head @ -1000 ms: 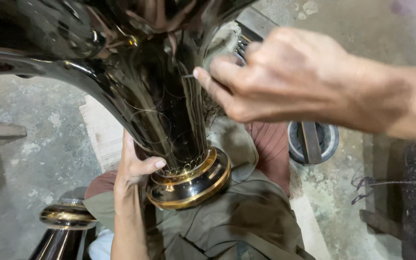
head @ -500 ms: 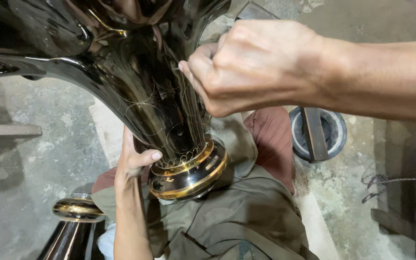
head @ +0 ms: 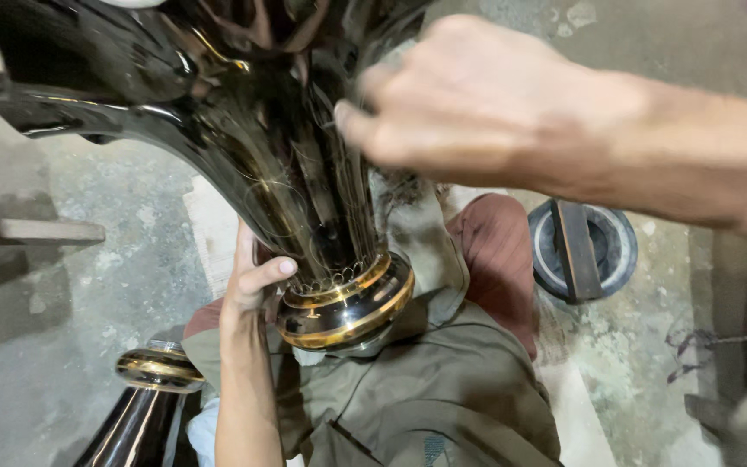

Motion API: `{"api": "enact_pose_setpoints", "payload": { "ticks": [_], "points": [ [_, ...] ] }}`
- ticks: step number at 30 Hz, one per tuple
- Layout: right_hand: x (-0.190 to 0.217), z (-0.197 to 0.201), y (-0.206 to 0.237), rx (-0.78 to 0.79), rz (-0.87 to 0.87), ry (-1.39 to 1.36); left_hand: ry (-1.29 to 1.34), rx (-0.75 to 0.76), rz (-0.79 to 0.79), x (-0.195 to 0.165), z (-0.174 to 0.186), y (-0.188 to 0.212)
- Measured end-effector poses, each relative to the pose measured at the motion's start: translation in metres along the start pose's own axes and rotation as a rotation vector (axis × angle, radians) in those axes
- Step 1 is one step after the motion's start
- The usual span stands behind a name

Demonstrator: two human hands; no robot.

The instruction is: The person sits on the floor holding a large black lacquered vase between their legs and engraves decorative curved patterns onto its surface using a pointed scribe tool, steadying the vase with the other hand and repositioning it to work on different areas.

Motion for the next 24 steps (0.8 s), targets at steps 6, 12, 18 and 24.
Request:
{"api": "enact_pose_setpoints", "payload": {
  "ticks": [6, 12, 18, 24],
  "points": [
    [-0.068, -0.009, 0.055, -0.524, -0.304, -0.815, -0.101, -0.031, -0.067, -0.011, -0.004, 0.003],
    [-0.090, -0.046, 0.049, -0.937, -0.425, -0.727, -0.116, -0.053, -0.089, -0.022, -0.008, 0.003],
    [-0.061, 0.006, 0.021, -0.974, -0.298, -0.562, -0.047, -0.054, -0.146, -0.023, -0.007, 0.001],
    [-0.016, 0.063, -0.015, -0.960, -0.025, -0.634, 0.295, 0.049, -0.116, 0.004, 0.008, -0.009]
  ]
}}
Point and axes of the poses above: each hand's wrist, its own y-axis away from the middle knuckle, its own z-axis out of the back of the hand, x = y × z, the point moved 9 cm from there along -y, towards the middle knuckle, and after that the axes turned 7 degrees about -y, right-handed, at the moved point
